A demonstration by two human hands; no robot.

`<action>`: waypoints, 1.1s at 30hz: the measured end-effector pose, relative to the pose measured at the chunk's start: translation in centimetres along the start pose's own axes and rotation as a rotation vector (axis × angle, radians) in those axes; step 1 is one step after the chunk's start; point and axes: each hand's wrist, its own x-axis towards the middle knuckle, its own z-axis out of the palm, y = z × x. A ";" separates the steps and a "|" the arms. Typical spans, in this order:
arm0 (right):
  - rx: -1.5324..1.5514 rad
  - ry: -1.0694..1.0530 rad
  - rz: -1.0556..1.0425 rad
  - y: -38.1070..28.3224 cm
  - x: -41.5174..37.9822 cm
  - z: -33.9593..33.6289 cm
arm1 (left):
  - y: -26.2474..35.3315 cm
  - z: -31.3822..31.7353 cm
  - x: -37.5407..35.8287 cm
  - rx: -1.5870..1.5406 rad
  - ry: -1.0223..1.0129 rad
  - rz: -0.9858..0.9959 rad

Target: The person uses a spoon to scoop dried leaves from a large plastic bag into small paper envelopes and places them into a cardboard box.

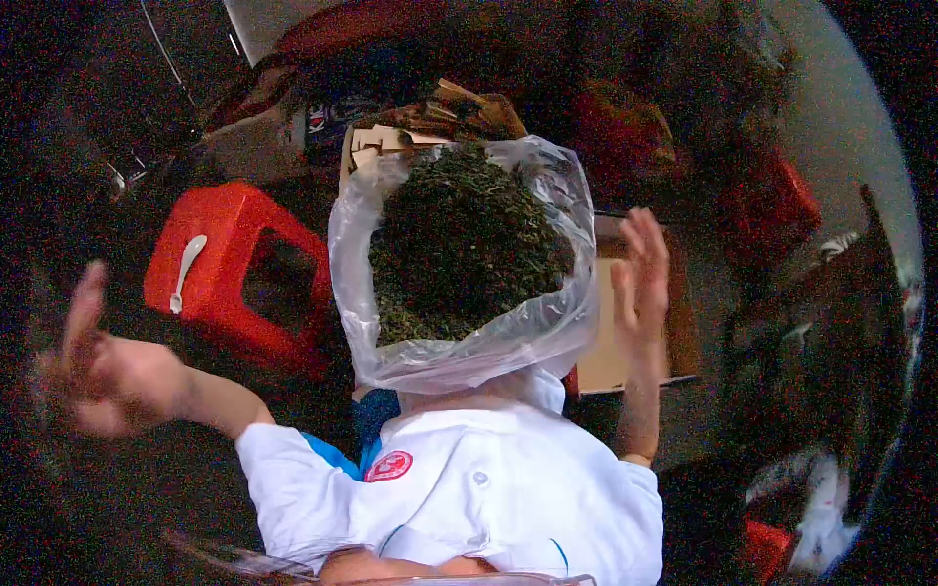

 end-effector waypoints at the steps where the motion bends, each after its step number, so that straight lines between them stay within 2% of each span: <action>1: 0.056 -0.028 0.093 1.4 -0.9 0.4 | 0.1 0.5 -1.1 -0.002 -0.086 -0.142; 3: 0.171 -0.083 0.271 3.4 -2.8 0.5 | 0.5 2.1 -4.4 -0.007 -0.179 -0.359; 4: 0.263 -0.101 0.363 4.3 -3.9 0.9 | 1.2 4.4 -6.6 -0.085 -0.073 -0.449; 6: 0.447 -0.129 0.550 5.6 -6.3 1.6 | 2.3 6.2 -10.6 0.008 -0.222 -0.814; 7: 0.525 -0.119 0.633 6.0 -7.4 1.8 | 2.5 7.2 -12.7 0.065 -0.295 -0.909; 8: 0.605 -0.106 0.715 6.4 -8.2 1.9 | 3.0 8.4 -14.8 -0.095 -0.269 -1.103; 9: 0.689 -0.091 0.797 6.5 -9.0 2.2 | 3.1 9.3 -18.0 -0.235 -0.215 -1.185; 10: 0.574 0.030 0.771 6.4 -9.4 2.9 | 3.4 9.9 -20.8 -0.362 -0.163 -1.264; 13: 0.645 -0.123 0.683 5.9 -8.6 2.7 | 4.9 10.8 -26.0 -0.379 -0.134 -1.447; 16: 0.619 -0.259 0.674 5.9 -7.8 1.2 | 6.8 10.6 -27.4 -0.303 -0.100 -1.545; 20: 0.653 -0.241 0.712 3.3 -5.2 0.0 | 7.6 10.2 -28.4 -0.254 -0.053 -1.632; 23: 0.537 -0.286 0.714 2.6 -3.9 -1.7 | 7.6 10.0 -28.8 -0.228 -0.022 -1.687; 26: 0.083 -0.377 0.571 2.2 -0.3 -2.4 | 7.7 10.0 -29.5 -0.210 -0.013 -1.690; 29: -0.063 -0.215 0.115 -1.2 3.5 -3.5 | 7.9 9.7 -29.8 -0.210 0.001 -1.703; 31: 0.288 -0.276 -0.151 -2.1 6.1 -3.5 | 8.0 10.0 -30.2 -0.211 0.006 -1.706; 33: 0.648 -0.473 -0.254 -3.4 8.3 -3.0 | 8.2 10.2 -30.5 -0.209 0.009 -1.714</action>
